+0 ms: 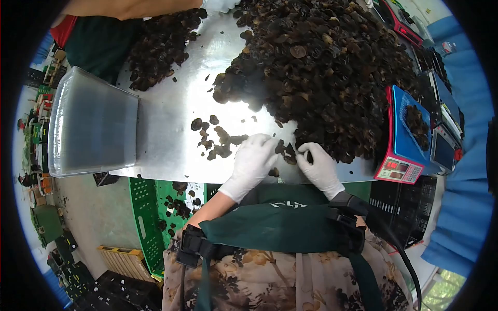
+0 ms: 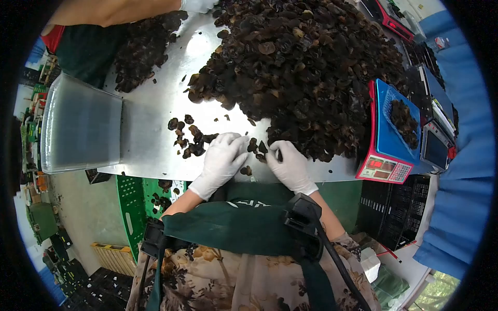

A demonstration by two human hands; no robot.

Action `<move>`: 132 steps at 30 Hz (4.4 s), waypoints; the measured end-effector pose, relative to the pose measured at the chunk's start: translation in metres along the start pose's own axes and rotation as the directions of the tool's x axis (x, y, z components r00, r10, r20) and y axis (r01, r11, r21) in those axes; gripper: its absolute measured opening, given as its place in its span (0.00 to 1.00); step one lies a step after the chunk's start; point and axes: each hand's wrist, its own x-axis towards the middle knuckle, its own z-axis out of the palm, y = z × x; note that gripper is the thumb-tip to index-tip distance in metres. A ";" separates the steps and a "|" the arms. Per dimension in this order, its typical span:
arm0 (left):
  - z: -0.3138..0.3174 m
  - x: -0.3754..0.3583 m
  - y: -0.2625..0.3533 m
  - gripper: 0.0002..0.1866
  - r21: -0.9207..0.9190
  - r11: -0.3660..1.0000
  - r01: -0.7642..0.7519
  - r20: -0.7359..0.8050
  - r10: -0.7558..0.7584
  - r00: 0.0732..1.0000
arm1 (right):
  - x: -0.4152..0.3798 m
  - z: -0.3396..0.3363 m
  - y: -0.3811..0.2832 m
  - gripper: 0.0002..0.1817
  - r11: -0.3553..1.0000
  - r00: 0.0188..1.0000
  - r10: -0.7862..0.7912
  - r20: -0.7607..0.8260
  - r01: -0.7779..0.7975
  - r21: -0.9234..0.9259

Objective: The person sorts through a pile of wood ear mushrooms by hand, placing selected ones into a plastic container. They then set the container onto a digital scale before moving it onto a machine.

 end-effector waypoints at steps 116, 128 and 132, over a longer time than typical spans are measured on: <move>0.014 -0.033 -0.006 0.31 -0.207 0.911 0.356 0.242 -0.305 0.921 | 0.009 0.021 -0.016 0.44 0.967 0.945 0.017 0.326 0.067 -0.244; 0.010 -0.018 0.006 0.20 -0.393 0.725 0.566 0.352 -0.450 0.821 | 0.013 0.037 -0.007 0.34 0.932 0.930 -0.241 0.277 0.301 -0.202; 0.008 -0.020 0.004 0.18 -0.494 0.668 0.556 0.341 -0.440 0.831 | 0.015 0.033 -0.009 0.26 0.943 0.919 -0.224 0.323 0.288 -0.165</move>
